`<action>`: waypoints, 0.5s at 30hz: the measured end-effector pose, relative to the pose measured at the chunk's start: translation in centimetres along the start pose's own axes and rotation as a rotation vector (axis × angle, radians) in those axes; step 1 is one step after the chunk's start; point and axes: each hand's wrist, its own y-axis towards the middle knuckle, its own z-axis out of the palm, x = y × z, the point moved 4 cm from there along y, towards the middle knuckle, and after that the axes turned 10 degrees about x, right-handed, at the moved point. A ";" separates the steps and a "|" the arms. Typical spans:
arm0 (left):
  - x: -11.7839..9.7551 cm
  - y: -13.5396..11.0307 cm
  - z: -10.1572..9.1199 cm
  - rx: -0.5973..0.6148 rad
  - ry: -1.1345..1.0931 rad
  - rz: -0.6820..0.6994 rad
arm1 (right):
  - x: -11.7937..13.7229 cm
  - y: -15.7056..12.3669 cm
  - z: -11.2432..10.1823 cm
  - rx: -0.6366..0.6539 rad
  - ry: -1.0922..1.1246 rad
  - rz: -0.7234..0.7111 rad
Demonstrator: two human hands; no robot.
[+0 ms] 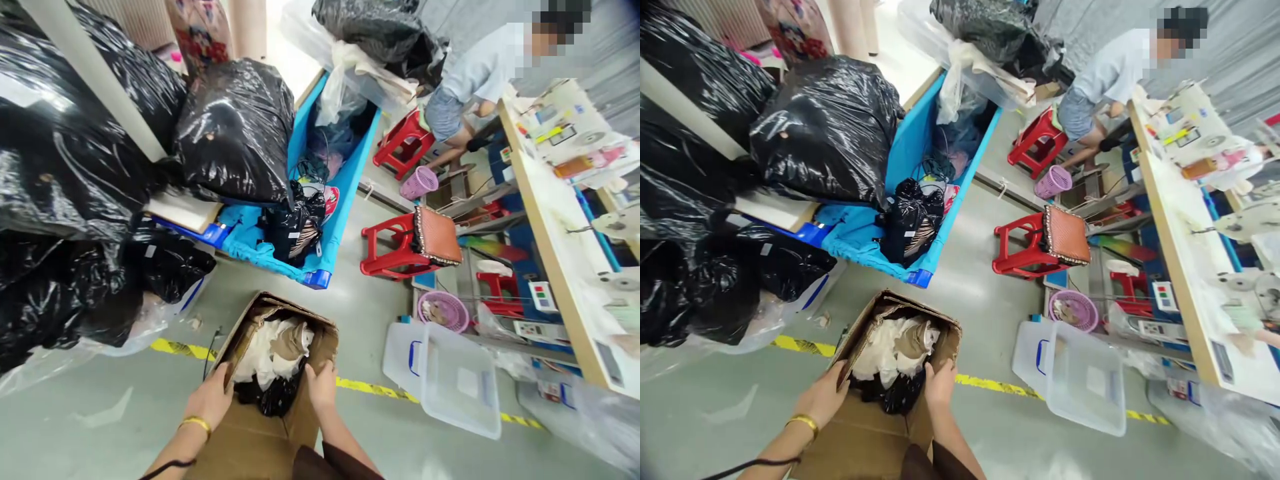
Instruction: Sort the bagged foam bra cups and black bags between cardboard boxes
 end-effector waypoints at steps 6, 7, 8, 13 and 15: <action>-2.8 1.5 -1.8 0.004 0.066 0.072 | -2.0 0.7 0.1 0.023 0.149 -0.082; -3.6 2.1 -2.5 -0.008 0.078 0.087 | -1.8 1.6 0.2 0.057 0.146 -0.070; -4.3 2.8 -3.2 -0.018 0.086 0.097 | -1.5 2.6 0.2 0.093 0.135 -0.059; -5.9 3.3 -5.6 0.003 0.123 0.099 | 0.1 4.7 -0.6 0.220 0.057 -0.106; -5.2 1.7 -5.5 0.017 0.132 0.109 | -0.3 3.0 -1.1 0.243 0.042 -0.153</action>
